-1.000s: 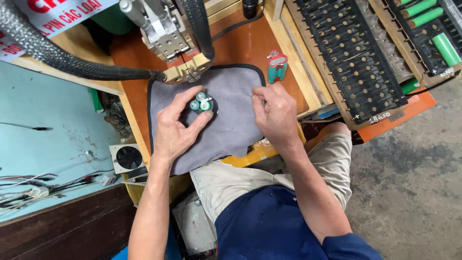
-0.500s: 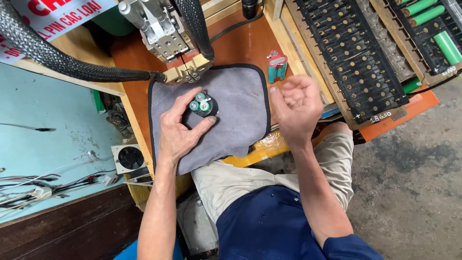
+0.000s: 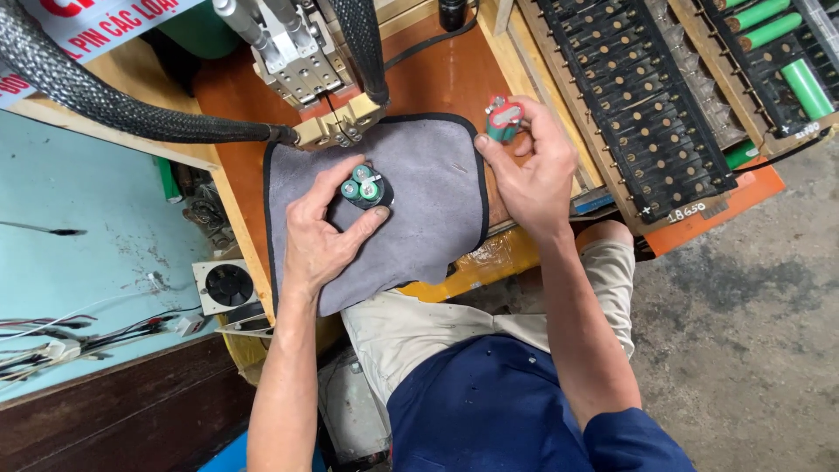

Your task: The person assembles a battery pack by hand, connecting three green cylindrical cells with a metal strip. They then handle a separate pack of two red cells and inspect the connections on the green pack.

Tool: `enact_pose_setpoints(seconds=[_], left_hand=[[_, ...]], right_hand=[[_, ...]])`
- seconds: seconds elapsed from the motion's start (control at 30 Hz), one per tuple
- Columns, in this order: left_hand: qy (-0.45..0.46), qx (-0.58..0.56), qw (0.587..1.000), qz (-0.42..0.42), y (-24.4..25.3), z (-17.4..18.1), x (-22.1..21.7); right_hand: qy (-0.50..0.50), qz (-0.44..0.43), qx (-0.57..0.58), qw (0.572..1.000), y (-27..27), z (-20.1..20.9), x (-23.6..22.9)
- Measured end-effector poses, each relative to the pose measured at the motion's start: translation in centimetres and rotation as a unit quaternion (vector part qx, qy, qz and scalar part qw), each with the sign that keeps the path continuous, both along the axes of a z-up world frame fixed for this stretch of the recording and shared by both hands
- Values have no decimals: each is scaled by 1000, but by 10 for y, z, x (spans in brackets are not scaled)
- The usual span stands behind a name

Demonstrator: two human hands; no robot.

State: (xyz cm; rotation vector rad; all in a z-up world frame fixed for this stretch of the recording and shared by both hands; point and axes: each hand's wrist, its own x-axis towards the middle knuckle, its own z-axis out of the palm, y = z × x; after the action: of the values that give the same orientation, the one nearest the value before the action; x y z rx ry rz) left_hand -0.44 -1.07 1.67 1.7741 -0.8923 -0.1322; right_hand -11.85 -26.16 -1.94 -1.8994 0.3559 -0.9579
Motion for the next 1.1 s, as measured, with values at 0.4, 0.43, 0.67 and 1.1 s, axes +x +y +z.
enact_pose_setpoints(seconds=[0.4,0.43,0.67,1.1], left_hand=[[-7,8,1000,4,0,0,0],[-7,8,1000,6,0,0,-1],[9,1,1000,8,0,1,0],[3,-7,1000,1,0,1,0]], right_hand=[[-154,199,319,914,-15,-16,-20],[-153,200,319,913,-16,-16,-21],[-166,264,466,828,-28,-19,-26],[-156,272,503,805,-34,-22,-27]])
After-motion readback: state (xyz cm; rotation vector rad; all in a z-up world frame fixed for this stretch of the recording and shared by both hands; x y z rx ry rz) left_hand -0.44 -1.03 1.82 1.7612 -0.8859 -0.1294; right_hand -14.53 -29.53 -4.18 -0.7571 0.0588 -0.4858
